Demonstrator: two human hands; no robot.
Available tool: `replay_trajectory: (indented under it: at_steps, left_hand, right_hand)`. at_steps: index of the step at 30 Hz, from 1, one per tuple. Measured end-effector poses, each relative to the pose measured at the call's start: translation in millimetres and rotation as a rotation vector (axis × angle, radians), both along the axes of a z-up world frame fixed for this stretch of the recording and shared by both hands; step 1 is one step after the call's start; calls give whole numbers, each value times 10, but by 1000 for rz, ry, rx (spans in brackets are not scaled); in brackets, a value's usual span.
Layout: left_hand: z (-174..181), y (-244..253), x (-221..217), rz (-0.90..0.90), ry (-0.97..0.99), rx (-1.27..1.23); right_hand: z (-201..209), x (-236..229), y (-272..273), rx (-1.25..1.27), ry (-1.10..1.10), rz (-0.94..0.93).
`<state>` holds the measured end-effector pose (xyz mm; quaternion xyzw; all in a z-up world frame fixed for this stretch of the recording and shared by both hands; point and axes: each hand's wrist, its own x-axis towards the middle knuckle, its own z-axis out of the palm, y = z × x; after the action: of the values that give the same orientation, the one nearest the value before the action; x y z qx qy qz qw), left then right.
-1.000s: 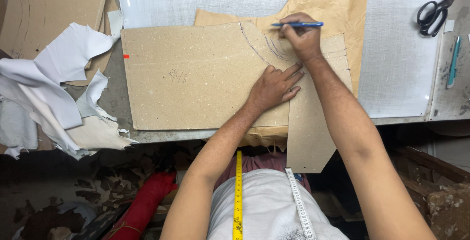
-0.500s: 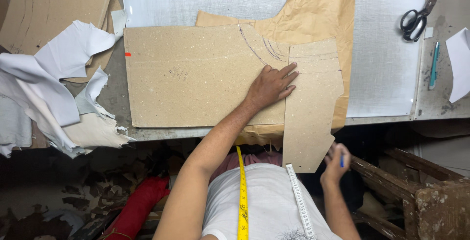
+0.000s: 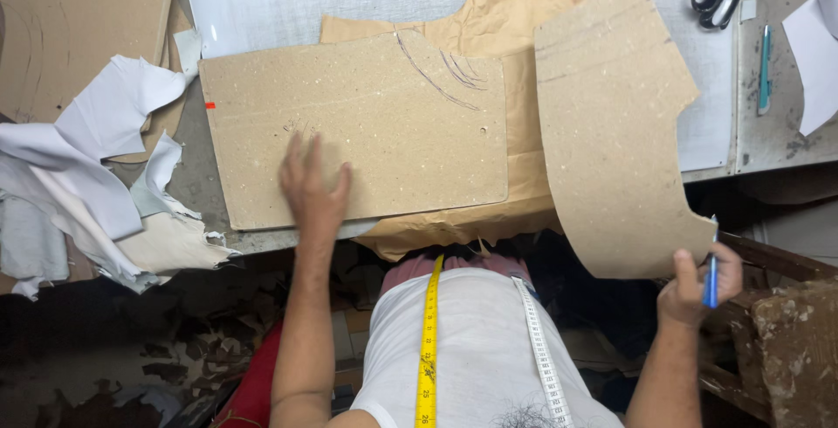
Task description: The person arranges white paper pattern pieces on a worktable, then places a brown paper sheet and aligns a hardboard pattern on top. They use a blue pen to trace the pattern outline onto the brown paper.
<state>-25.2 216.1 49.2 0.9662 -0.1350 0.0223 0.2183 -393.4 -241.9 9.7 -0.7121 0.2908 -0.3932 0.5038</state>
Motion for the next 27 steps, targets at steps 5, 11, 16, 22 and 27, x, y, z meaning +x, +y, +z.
replay_trajectory:
  at_steps: [5,11,16,22,27]
  left_hand:
    - [139,765,-3,407,164,55]
    - [-180,1105,-7,366,135,-34]
    - [-283,1320,54,324,70,-130]
    - [-76,1183,94,362,133,-100]
    - [105,970,73,410,154,11]
  right_hand:
    - [296,795,-54,-28,20,186]
    - [356,2305,640,-50,324,543]
    - [526,2834,895,-298,453,670]
    - [471,2840,899,-198,525,671]
    - [325,2790,921,-267,418,653]
